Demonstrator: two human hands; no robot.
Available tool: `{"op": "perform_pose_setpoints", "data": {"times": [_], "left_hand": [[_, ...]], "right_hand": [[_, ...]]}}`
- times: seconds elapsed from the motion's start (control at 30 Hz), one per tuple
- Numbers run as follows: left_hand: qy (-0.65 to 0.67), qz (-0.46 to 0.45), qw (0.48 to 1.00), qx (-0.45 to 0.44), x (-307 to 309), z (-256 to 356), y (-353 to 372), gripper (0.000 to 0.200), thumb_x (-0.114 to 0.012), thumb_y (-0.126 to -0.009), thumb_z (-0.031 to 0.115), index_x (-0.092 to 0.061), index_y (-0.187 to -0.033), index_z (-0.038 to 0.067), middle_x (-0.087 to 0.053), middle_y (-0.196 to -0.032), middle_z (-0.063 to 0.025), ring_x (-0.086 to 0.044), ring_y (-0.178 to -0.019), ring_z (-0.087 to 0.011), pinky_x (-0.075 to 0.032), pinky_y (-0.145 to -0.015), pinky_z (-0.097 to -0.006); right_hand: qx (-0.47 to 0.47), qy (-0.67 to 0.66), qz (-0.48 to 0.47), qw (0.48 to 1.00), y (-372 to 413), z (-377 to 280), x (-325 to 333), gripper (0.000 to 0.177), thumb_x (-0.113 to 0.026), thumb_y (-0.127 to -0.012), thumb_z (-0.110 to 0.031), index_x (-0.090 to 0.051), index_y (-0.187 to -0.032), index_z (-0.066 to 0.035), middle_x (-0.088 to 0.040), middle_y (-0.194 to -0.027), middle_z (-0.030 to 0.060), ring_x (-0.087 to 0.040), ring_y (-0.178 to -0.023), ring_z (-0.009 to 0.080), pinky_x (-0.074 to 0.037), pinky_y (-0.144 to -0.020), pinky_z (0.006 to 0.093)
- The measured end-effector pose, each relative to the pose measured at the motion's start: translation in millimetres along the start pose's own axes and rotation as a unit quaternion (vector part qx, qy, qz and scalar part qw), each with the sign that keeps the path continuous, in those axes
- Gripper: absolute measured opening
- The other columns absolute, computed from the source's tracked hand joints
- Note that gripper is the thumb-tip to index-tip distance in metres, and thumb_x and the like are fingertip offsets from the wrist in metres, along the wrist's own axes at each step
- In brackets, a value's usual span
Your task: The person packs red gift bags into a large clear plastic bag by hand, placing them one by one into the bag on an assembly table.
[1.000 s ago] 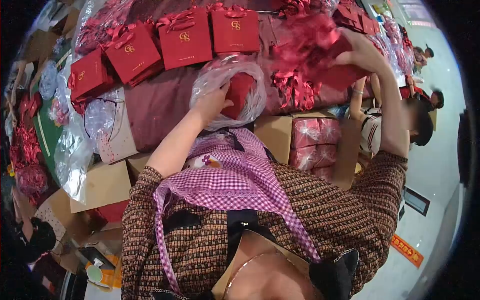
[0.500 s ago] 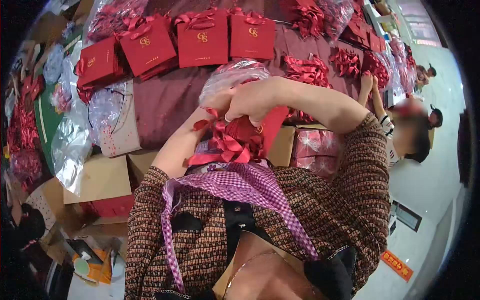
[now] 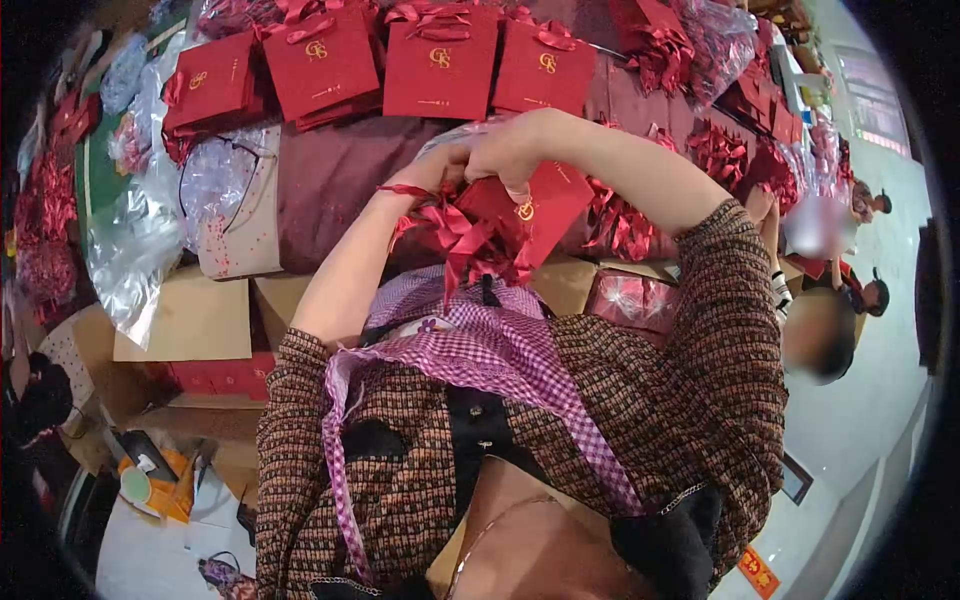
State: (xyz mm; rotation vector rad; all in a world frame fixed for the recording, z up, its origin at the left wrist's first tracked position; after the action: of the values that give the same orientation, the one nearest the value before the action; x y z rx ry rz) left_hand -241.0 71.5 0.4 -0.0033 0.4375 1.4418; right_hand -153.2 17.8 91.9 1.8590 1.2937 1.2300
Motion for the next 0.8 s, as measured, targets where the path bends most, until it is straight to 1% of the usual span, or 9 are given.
{"op": "perform_pose_setpoints", "data": {"times": [0.03,0.07,0.23,0.27,0.43,0.5,0.57,0.63,0.8], "left_hand": [[0.218,-0.007,0.974,0.064,0,-3,0,0.040,-0.050,-0.081,-0.002,-0.054,-0.121,0.001,-0.063,-0.104,-0.0032,-0.055,-0.088,-0.0139,-0.047,-0.077,-0.0274],[-0.083,0.014,0.996,-0.024,5,2,5,0.042,-0.048,-0.082,-0.002,-0.052,-0.124,0.000,-0.062,-0.108,-0.0049,-0.056,-0.096,-0.0149,-0.045,-0.084,-0.0280],[-0.028,0.050,0.998,-0.004,-7,46,42,0.048,-0.053,-0.086,0.010,-0.043,-0.132,0.001,-0.052,-0.127,-0.0084,-0.046,-0.115,-0.0151,-0.032,-0.102,-0.0296],[-0.029,0.052,0.998,-0.015,-12,49,45,0.050,-0.054,-0.088,0.014,-0.040,-0.134,0.001,-0.050,-0.129,-0.0091,-0.046,-0.116,-0.0155,-0.032,-0.103,-0.0304],[0.017,0.150,0.988,-0.025,-24,24,37,0.081,-0.080,-0.068,0.027,-0.037,-0.130,-0.005,-0.051,-0.126,-0.0172,-0.052,-0.113,-0.0243,-0.039,-0.098,-0.0343],[-0.159,0.227,0.960,-0.048,-19,5,32,0.087,-0.083,-0.062,0.027,-0.036,-0.128,-0.006,-0.052,-0.124,-0.0206,-0.054,-0.111,-0.0277,-0.042,-0.095,-0.0361],[-0.169,0.236,0.957,0.005,-20,14,34,0.088,-0.084,-0.058,0.025,-0.038,-0.126,-0.007,-0.053,-0.120,-0.0228,-0.054,-0.111,-0.0301,-0.044,-0.093,-0.0368],[-0.167,0.284,0.944,0.033,-17,15,34,0.082,-0.082,-0.058,0.018,-0.040,-0.125,-0.006,-0.054,-0.117,-0.0202,-0.054,-0.110,-0.0282,-0.044,-0.093,-0.0361],[-0.064,0.300,0.951,-0.023,-20,6,32,0.068,-0.078,-0.062,0.010,-0.047,-0.120,-0.006,-0.057,-0.115,-0.0178,-0.055,-0.107,-0.0221,-0.043,-0.093,-0.0338]], "right_hand": [[0.049,0.032,0.015,0.998,-7,-1,2,0.061,-0.079,-0.060,-0.015,-0.055,-0.115,-0.003,-0.058,-0.112,0.0177,-0.052,-0.110,0.0366,-0.042,-0.090,0.0447],[0.052,0.034,0.014,0.998,-10,3,4,0.061,-0.079,-0.060,-0.015,-0.055,-0.115,-0.003,-0.058,-0.112,0.0177,-0.052,-0.110,0.0366,-0.042,-0.090,0.0447],[0.037,0.014,-0.029,0.999,-14,6,10,0.058,-0.078,-0.061,-0.014,-0.057,-0.113,-0.002,-0.060,-0.108,0.0192,-0.055,-0.105,0.0358,-0.043,-0.088,0.0451],[0.016,0.026,-0.055,0.998,-17,5,13,0.045,-0.078,-0.061,-0.016,-0.062,-0.100,0.000,-0.062,-0.100,0.0178,-0.055,-0.103,0.0350,-0.044,-0.085,0.0448],[0.016,0.038,-0.083,0.996,-26,3,22,0.050,-0.078,-0.058,-0.014,-0.062,-0.103,0.000,-0.062,-0.102,0.0191,-0.055,-0.104,0.0347,-0.044,-0.086,0.0418],[0.044,0.020,-0.068,0.996,-29,5,23,0.060,-0.080,-0.055,-0.014,-0.059,-0.109,0.002,-0.060,-0.108,0.0197,-0.054,-0.106,0.0345,-0.043,-0.089,0.0402],[0.051,0.018,-0.059,0.997,-31,9,21,0.068,-0.081,-0.054,-0.013,-0.055,-0.114,0.003,-0.058,-0.113,0.0199,-0.053,-0.109,0.0343,-0.042,-0.092,0.0393],[0.160,-0.030,0.090,0.983,-37,16,19,0.066,-0.081,-0.054,-0.011,-0.056,-0.113,0.003,-0.058,-0.113,0.0204,-0.053,-0.110,0.0342,-0.042,-0.092,0.0393],[-0.003,-0.091,0.127,0.988,-3,18,21,0.061,-0.077,-0.059,-0.009,-0.053,-0.115,-0.003,-0.061,-0.105,0.0190,-0.054,-0.106,0.0359,-0.044,-0.087,0.0421]]}}
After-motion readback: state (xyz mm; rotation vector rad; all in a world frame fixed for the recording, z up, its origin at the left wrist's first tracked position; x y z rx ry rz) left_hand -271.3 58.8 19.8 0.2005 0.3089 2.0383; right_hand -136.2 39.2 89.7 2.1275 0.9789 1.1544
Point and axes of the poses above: each hand's wrist, its own y-axis away from the middle knuckle, its own x-axis out of the back of the hand, z = x × y, the point moved 3 cm from there along -y, towards the middle knuckle
